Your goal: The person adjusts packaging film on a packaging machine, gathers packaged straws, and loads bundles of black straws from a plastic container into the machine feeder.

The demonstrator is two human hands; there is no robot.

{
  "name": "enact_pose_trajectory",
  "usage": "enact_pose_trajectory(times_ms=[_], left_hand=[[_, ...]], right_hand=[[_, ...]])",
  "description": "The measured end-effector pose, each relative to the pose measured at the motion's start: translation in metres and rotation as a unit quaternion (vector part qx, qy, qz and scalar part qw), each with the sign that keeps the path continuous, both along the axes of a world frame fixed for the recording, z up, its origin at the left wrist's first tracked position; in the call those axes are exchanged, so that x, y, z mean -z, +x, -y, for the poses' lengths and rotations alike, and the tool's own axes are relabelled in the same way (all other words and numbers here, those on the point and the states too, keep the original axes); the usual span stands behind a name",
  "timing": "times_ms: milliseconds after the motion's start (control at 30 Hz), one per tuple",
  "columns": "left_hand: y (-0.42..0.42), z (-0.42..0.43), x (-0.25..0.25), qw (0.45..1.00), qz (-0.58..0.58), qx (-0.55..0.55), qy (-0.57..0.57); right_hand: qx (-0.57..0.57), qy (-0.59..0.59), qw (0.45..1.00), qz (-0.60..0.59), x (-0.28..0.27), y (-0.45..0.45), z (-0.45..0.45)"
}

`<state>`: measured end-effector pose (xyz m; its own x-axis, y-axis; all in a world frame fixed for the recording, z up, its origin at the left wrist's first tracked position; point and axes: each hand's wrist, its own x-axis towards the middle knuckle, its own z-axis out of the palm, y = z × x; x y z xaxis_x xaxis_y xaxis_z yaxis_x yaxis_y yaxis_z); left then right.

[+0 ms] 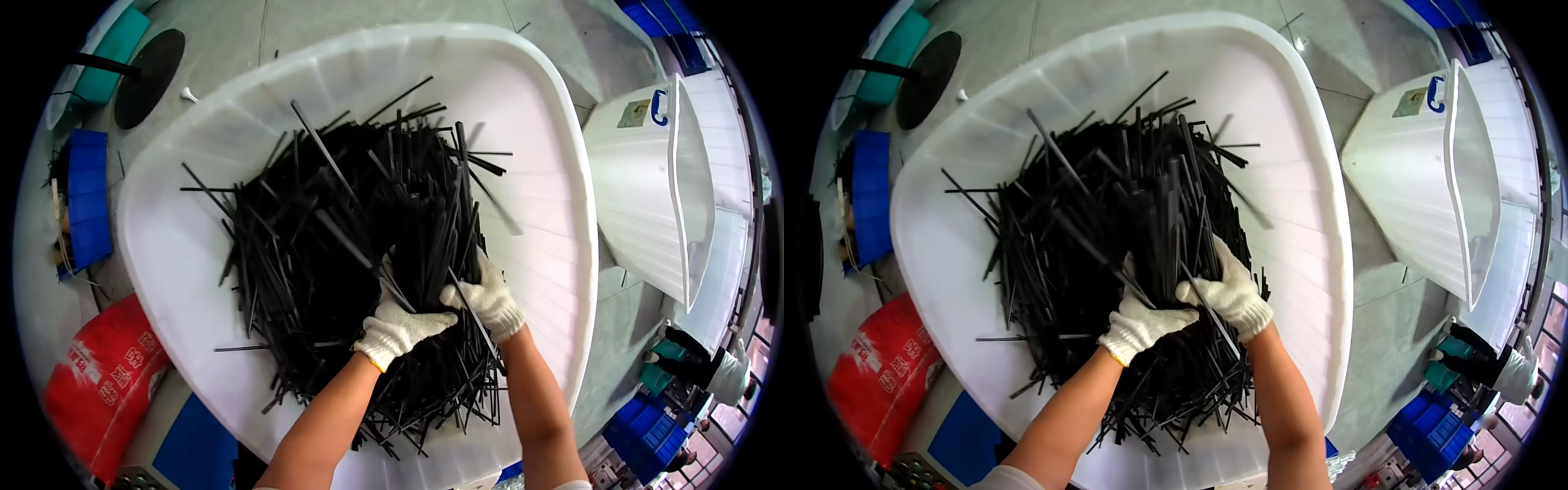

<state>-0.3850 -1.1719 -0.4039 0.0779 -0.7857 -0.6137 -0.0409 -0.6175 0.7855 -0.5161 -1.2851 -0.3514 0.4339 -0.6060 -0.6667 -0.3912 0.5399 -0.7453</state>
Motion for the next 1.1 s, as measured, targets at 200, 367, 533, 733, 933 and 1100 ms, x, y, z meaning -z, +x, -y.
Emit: enact_pose_trajectory(times_ms=[200, 367, 533, 733, 933, 1100], left_hand=[[-0.011, 0.014, 0.019, 0.958, 0.014, 0.169, 0.23], [-0.012, 0.009, 0.065, 0.968, -0.199, -0.044, 0.149], [-0.013, 0.016, 0.064, 0.987, -0.138, 0.065, 0.048], [-0.012, 0.001, 0.03, 0.7, -0.564, -0.405, 0.17], [0.043, 0.005, -0.023, 0.84, -0.411, -0.353, 0.002], [0.082, 0.036, -0.071, 0.925, -0.225, -0.228, -0.206]], right_hand=[[0.05, 0.121, 0.991, -0.009, 0.043, -0.043, -0.01], [0.038, 0.115, 0.992, 0.035, 0.081, -0.073, -0.022], [0.072, 0.206, 0.976, 0.005, 0.069, -0.059, -0.007], [0.079, 0.199, 0.977, 0.009, 0.012, -0.013, -0.004], [0.028, 0.079, 0.996, 0.025, -0.046, 0.059, 0.012], [0.076, 0.093, 0.989, 0.09, -0.125, 0.097, 0.049]])
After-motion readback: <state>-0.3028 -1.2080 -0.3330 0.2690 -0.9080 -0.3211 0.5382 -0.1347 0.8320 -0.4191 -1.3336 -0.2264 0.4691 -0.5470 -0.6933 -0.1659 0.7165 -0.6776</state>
